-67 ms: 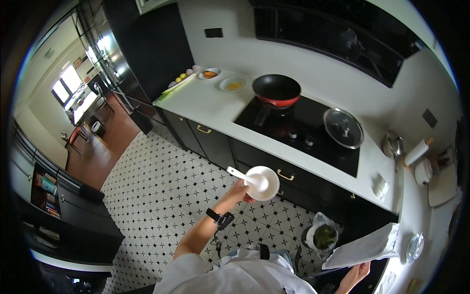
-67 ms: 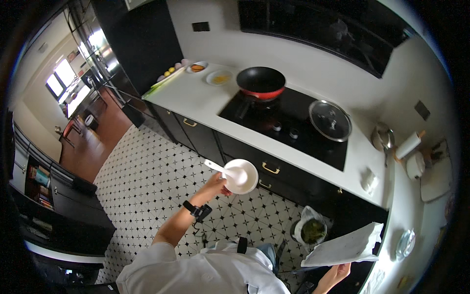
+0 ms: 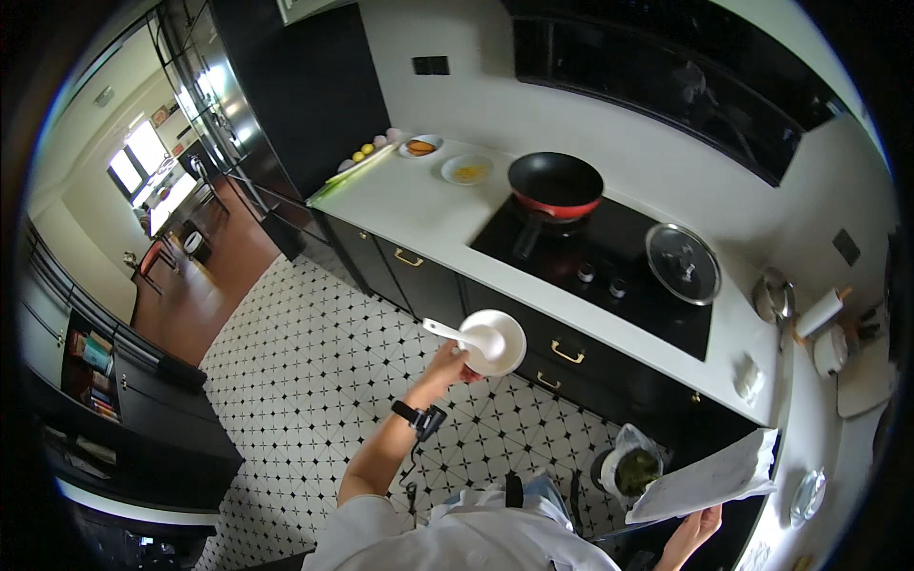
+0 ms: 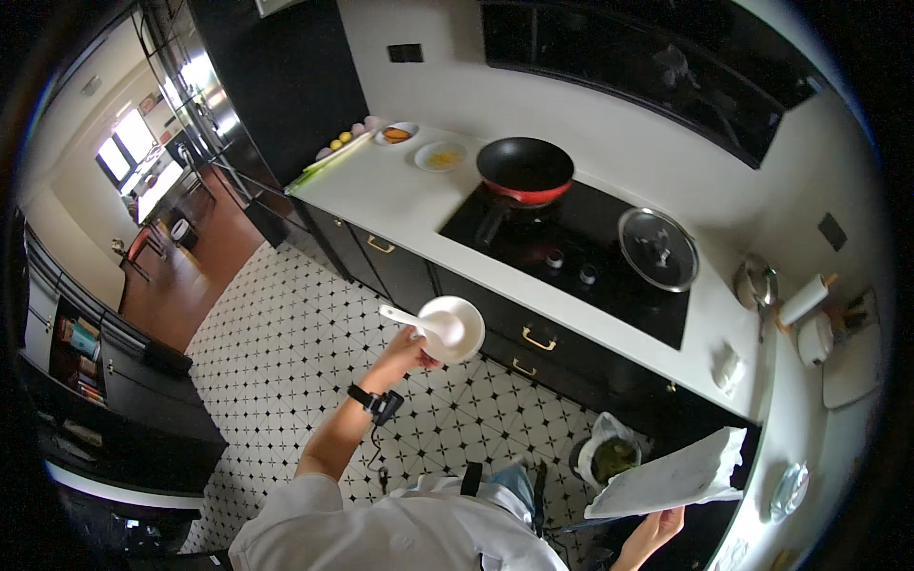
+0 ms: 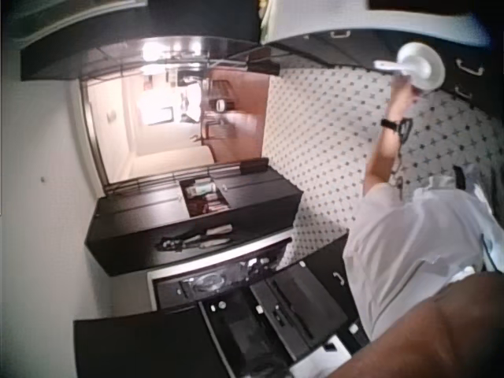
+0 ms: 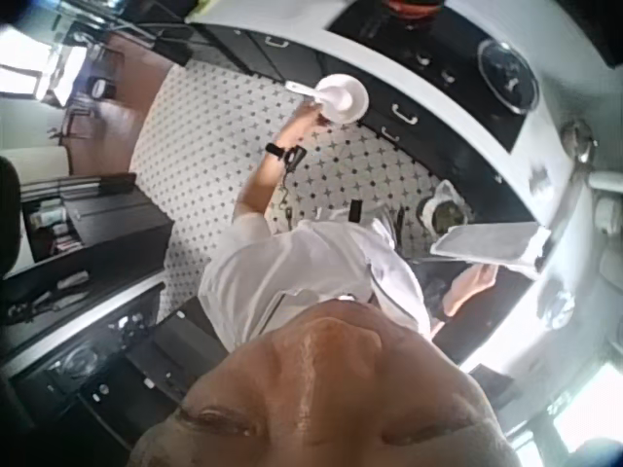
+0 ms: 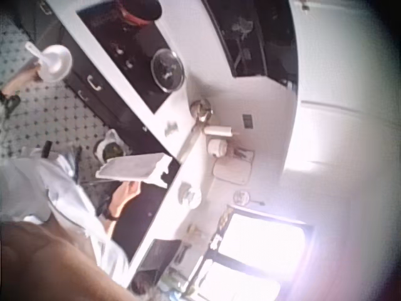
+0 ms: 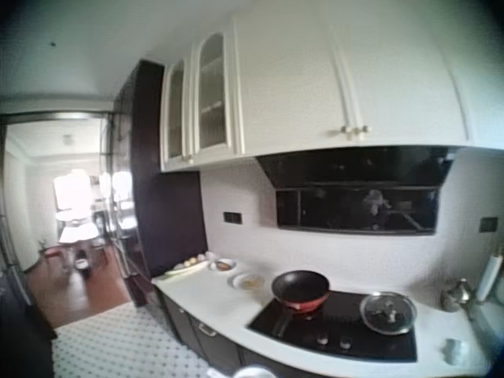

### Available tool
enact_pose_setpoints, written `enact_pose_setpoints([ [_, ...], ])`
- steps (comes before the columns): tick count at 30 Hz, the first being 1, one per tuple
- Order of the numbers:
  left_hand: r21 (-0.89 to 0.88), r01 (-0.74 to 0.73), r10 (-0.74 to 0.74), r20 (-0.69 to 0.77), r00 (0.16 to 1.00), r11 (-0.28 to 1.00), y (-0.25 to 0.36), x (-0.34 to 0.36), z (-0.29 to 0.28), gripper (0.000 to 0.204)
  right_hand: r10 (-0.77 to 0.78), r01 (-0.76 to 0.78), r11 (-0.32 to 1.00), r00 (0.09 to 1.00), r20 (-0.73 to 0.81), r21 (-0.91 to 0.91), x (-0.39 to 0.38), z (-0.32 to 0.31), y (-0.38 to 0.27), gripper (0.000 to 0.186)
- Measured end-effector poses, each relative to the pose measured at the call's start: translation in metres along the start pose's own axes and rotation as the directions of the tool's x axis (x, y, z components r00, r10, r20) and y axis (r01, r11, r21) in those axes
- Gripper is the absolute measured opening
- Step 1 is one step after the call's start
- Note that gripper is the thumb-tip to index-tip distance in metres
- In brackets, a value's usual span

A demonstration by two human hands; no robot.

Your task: The person cleans a kitchen window using a long-handled window cleaning tool with a replaceable cloth. They wipe the window, remove the cloth, rinse it under the tap, reattach it, and continue wiping the window.

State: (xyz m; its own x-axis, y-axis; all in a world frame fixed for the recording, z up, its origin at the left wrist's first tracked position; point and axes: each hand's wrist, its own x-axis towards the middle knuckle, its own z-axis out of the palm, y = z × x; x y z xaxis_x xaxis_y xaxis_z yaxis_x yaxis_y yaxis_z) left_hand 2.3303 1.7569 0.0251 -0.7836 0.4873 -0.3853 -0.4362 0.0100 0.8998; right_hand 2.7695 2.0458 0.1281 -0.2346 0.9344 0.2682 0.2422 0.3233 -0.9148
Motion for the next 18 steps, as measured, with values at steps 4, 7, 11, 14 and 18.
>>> enact_pose_setpoints([
  [4,-0.072,-0.09,0.074,-0.195,0.978,0.993,0.048,0.087,-0.097,0.04,0.105,-0.123,0.981,0.987,0.121,0.153,0.022,0.07,-0.003,0.016],
  [7,-0.152,-0.201,0.156,-0.264,0.952,0.968,0.084,0.153,-0.161,0.034,0.097,-0.113,0.962,0.992,0.076,0.248,0.037,0.115,0.007,0.017],
  [11,-0.229,-0.246,0.129,-0.431,0.893,0.942,0.141,0.248,-0.233,0.028,0.045,-0.05,0.978,0.998,0.032,0.201,0.067,0.189,0.0,0.021],
  [14,-0.385,-0.316,0.093,-0.497,0.863,0.867,0.167,0.321,-0.284,0.025,0.039,-0.038,0.982,0.999,0.0,0.185,0.079,0.235,-0.024,0.021],
  [18,-0.337,-0.317,0.152,-0.435,0.888,0.887,0.185,0.42,-0.356,0.034,0.021,-0.009,0.991,0.996,-0.085,0.135,0.082,0.292,-0.059,0.02],
])
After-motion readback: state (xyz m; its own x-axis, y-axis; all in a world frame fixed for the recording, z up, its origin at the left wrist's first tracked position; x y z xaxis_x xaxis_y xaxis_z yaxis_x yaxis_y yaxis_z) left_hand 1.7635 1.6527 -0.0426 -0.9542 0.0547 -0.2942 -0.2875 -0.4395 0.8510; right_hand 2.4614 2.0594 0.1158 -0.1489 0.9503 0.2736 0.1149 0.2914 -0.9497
